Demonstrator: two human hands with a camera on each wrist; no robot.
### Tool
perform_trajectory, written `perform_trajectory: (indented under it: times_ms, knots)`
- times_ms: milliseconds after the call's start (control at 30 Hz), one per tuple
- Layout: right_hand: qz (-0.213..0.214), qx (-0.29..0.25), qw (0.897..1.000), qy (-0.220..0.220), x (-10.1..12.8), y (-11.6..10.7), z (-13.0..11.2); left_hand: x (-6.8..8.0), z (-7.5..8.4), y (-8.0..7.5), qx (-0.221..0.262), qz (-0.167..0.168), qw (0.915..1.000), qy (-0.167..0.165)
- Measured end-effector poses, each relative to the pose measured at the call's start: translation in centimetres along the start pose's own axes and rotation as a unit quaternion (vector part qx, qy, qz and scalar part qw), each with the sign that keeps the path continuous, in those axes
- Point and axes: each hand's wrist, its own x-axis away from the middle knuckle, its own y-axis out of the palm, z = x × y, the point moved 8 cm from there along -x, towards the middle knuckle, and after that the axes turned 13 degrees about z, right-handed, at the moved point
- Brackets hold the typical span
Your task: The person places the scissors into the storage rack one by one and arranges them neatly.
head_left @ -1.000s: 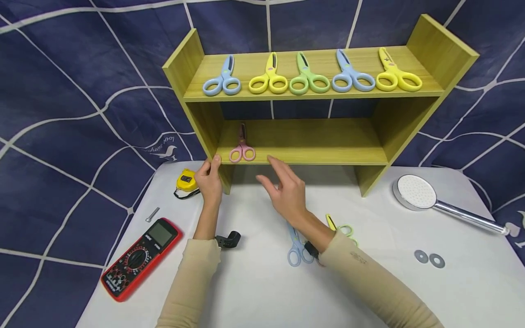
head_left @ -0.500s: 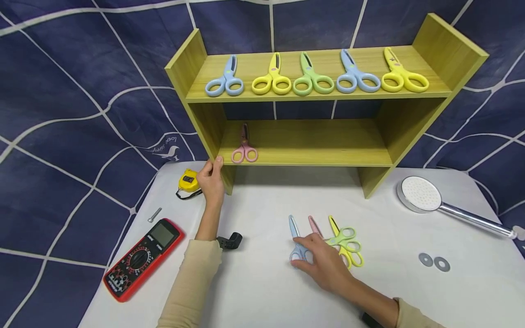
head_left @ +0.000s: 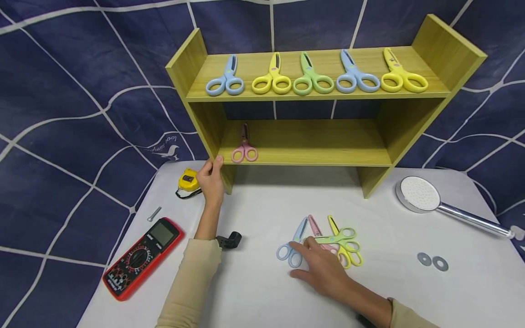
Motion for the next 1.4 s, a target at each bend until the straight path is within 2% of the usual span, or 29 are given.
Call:
perform_trajectory:
  times_ms: [333,667,967,1033,1100,1167,1267,1400]
  knots:
    - [-0.032,0.034,0.998,-0.030,-1.1,0.6,-0.6,0.0,0.0,0.0,0.000,0.002,1.0000,-0.003]
    - [-0.104,-0.016,0.994,-0.013,-1.4,0.5,0.1,0.0,0.1,0.0,-0.006,0.001,1.0000,-0.005]
    - [-0.120,-0.044,0.991,-0.030,-1.5,-0.1,-0.2,-0.1,0.3,-0.1,0.002,0.004,1.0000,0.000]
    - [-0.106,-0.048,0.992,-0.045,-1.6,-0.4,-0.6,-0.1,0.3,0.0,0.004,0.003,1.0000,0.000]
    - [-0.073,-0.055,0.993,-0.077,-1.8,-1.2,-1.4,-0.1,0.2,0.0,0.004,0.002,1.0000,-0.001]
    - [-0.025,-0.061,0.991,-0.120,-2.3,-2.5,-2.5,-0.1,0.2,0.0,0.007,0.005,1.0000,-0.005]
    - [0.053,-0.072,0.980,-0.176,-3.3,-5.1,-4.0,0.0,0.1,-0.1,0.008,0.009,0.9999,-0.010]
    - [0.107,-0.091,0.972,-0.188,-5.2,-8.1,-4.7,0.1,0.2,-0.1,0.005,0.006,0.9999,-0.009]
